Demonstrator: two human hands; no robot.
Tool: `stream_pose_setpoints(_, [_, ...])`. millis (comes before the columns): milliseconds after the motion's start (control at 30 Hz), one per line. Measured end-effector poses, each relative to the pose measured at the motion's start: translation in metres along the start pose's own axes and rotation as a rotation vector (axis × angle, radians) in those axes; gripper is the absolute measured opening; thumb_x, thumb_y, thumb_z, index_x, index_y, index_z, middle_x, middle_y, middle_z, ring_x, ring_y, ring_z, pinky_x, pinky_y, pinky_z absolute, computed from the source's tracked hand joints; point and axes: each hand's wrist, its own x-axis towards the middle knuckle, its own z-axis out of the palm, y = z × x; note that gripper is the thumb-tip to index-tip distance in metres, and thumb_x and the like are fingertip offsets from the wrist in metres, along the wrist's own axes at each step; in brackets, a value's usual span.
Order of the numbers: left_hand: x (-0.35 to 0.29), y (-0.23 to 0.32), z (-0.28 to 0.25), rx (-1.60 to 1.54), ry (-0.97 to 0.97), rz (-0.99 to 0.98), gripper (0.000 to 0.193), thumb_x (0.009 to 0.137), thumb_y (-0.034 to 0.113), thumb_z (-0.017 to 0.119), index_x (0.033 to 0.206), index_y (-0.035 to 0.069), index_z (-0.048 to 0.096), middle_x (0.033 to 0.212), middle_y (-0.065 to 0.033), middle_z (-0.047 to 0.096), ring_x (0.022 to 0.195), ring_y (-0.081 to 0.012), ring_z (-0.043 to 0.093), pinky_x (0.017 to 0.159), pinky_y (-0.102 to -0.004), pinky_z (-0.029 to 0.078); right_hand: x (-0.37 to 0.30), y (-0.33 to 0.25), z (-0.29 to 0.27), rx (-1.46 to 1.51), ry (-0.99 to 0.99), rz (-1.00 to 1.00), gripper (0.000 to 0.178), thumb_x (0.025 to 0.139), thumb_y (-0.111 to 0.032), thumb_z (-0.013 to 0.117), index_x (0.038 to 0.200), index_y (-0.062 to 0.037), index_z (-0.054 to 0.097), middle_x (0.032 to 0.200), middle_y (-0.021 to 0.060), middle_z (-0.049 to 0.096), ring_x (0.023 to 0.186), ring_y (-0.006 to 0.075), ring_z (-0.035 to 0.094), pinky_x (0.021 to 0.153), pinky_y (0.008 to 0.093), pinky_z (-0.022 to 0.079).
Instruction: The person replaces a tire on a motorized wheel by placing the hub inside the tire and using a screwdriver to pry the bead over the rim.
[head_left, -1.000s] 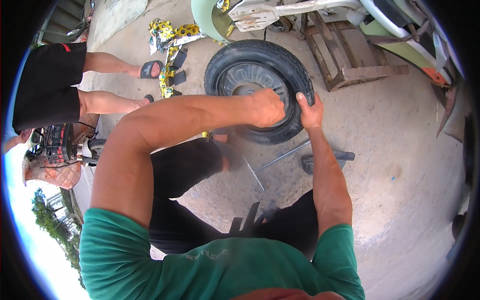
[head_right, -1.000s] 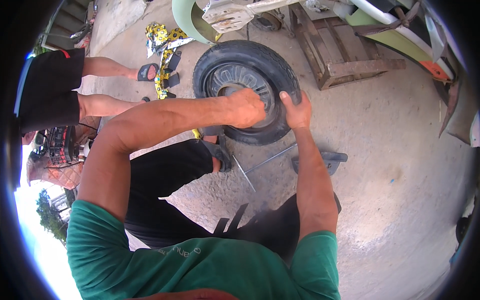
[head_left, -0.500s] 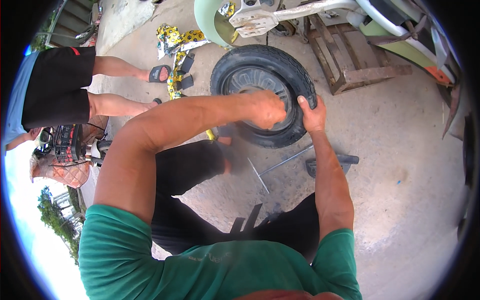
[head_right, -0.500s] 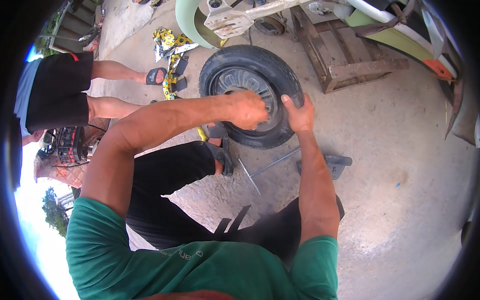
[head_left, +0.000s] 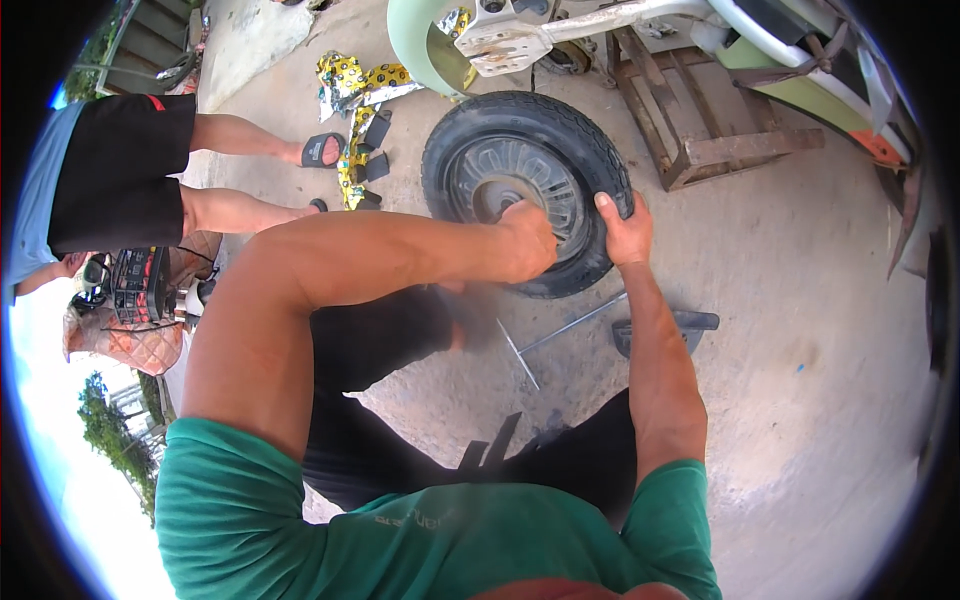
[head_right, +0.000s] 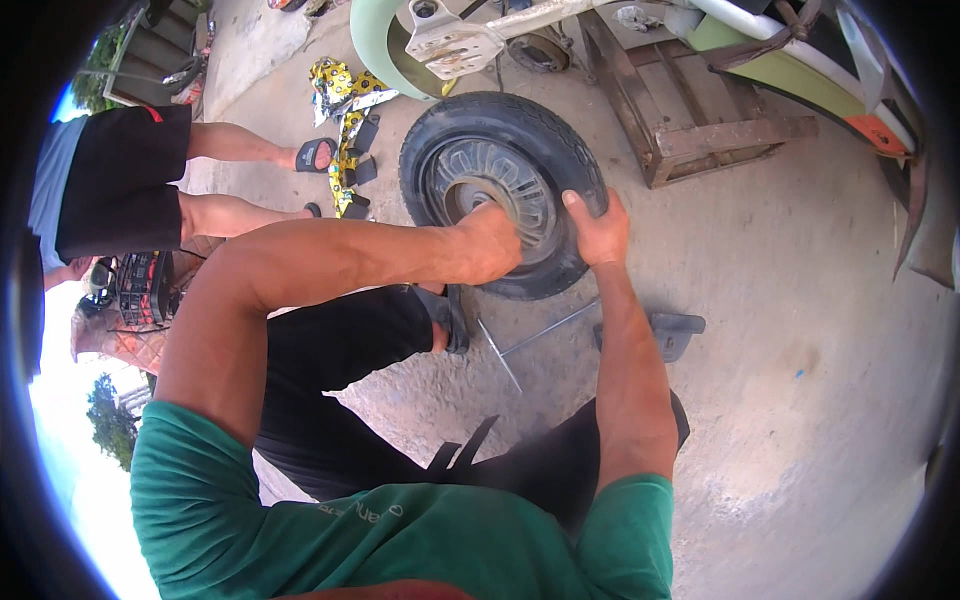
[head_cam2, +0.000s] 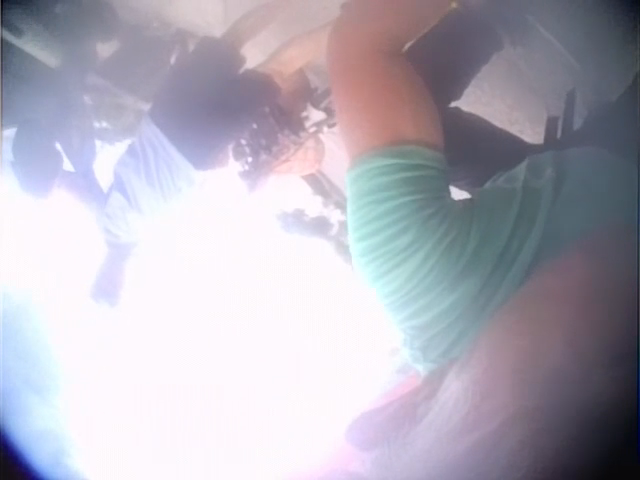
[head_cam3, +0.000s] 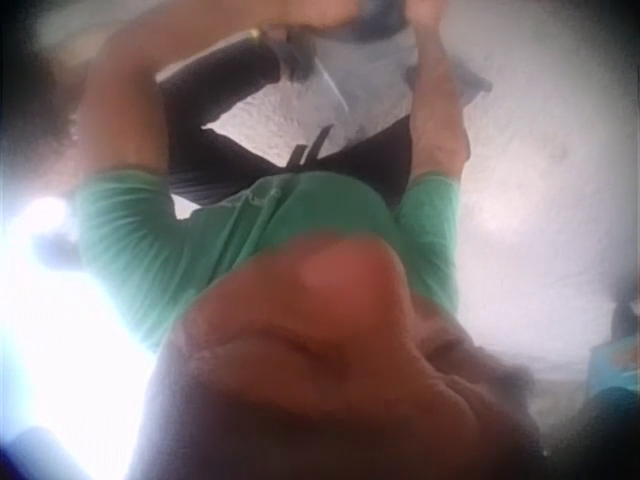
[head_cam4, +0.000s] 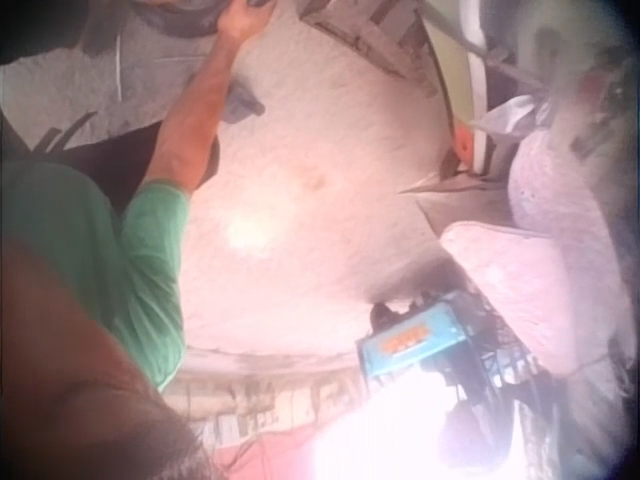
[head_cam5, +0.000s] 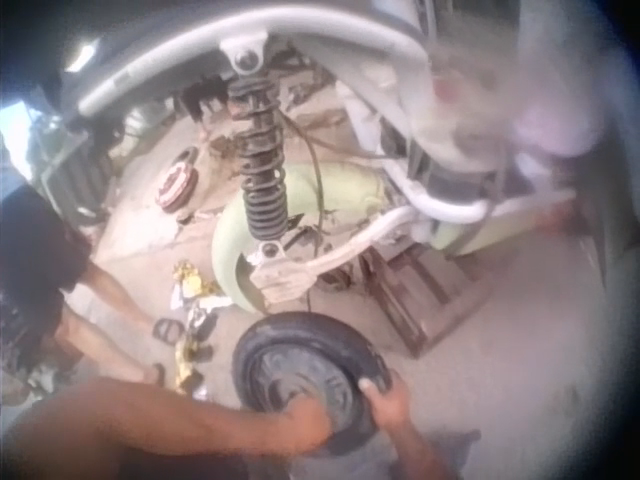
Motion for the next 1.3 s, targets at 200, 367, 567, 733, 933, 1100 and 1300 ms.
stream_pose_setpoints(200, [-0.012, 0.000, -0.033, 0.024, -0.314, -0.116, 0.024, 0.089, 0.022, 0.069, 0.110, 0.018, 0.080, 0.114, 0.0002, 0.077, 0.106, -0.0212, 0.073, 0.073, -0.0390, 0.057, -0.001, 0.004, -0.003, 0.027, 0.016, 0.002, 0.056, 0.081, -0.043, 0.083, 0.110, 0.0027, 0.068, 0.101, 0.0195, 0.074, 0.093, 0.0301, 0.070, 0.088, 0.0395, 0.053])
stream_pose_setpoints(367, [-0.021, -0.010, 0.001, -0.092, 0.204, -0.065, 0.011, 0.081, 0.017, 0.069, 0.083, 0.011, 0.078, 0.089, -0.0101, 0.077, 0.087, -0.0265, 0.076, 0.068, -0.0394, 0.057, -0.002, 0.001, -0.001, 0.024, 0.008, 0.024, 0.057, 0.080, -0.043, 0.084, 0.111, 0.0023, 0.068, 0.101, 0.0191, 0.074, 0.093, 0.0289, 0.070, 0.088, 0.0391, 0.053])
stream_pose_setpoints(567, [-0.011, -0.034, 0.006, -0.089, 0.049, -0.015, 0.020, 0.086, 0.020, 0.065, 0.094, 0.008, 0.079, 0.096, -0.0119, 0.078, 0.093, -0.0294, 0.076, 0.078, -0.0408, 0.060, -0.001, 0.001, 0.003, 0.015, 0.007, 0.008, 0.059, 0.080, -0.047, 0.083, 0.111, 0.0019, 0.068, 0.101, 0.0194, 0.074, 0.094, 0.0303, 0.070, 0.088, 0.0397, 0.053])
stream_pose_setpoints(733, [-0.013, -0.053, -0.009, -0.153, 0.094, 0.137, 0.023, 0.085, 0.027, 0.069, 0.087, 0.006, 0.078, 0.086, -0.0147, 0.076, 0.088, -0.0337, 0.074, 0.076, -0.0441, 0.059, 0.001, 0.002, 0.001, -0.007, 0.008, 0.021, 0.060, 0.080, -0.048, 0.083, 0.110, 0.0020, 0.069, 0.101, 0.0195, 0.074, 0.094, 0.0305, 0.070, 0.088, 0.0398, 0.053])
stream_pose_setpoints(933, [-0.015, -0.053, 0.002, -0.218, 0.224, 0.154, 0.030, 0.086, 0.035, 0.070, 0.081, 0.006, 0.077, 0.079, -0.0156, 0.074, 0.082, -0.0355, 0.073, 0.074, -0.0458, 0.058, 0.002, 0.007, 0.002, 0.044, 0.000, 0.028, 0.057, 0.080, -0.045, 0.083, 0.109, 0.0022, 0.069, 0.100, 0.0189, 0.074, 0.093, 0.0293, 0.070, 0.087, 0.0392, 0.053])
stream_pose_setpoints(1100, [-0.017, -0.048, 0.021, -0.233, 0.327, 0.117, 0.032, 0.087, 0.037, 0.069, 0.078, 0.007, 0.075, 0.077, -0.0149, 0.073, 0.078, -0.0351, 0.073, 0.071, -0.0455, 0.058, 0.002, 0.008, 0.005, 0.006, 0.009, 0.021, 0.057, 0.081, -0.045, 0.083, 0.108, 0.0030, 0.069, 0.100, 0.0188, 0.074, 0.093, 0.0288, 0.070, 0.087, 0.0388, 0.053])
stream_pose_setpoints(1300, [-0.017, -0.029, 0.024, -0.157, 0.342, 0.016, 0.020, 0.085, 0.025, 0.067, 0.078, 0.009, 0.075, 0.076, -0.0116, 0.074, 0.077, -0.0305, 0.074, 0.068, -0.0434, 0.058, 0.001, 0.005, 0.004, 0.034, 0.020, -0.001, 0.057, 0.082, -0.045, 0.083, 0.110, 0.0033, 0.069, 0.100, 0.0193, 0.074, 0.093, 0.0289, 0.070, 0.088, 0.0386, 0.053])
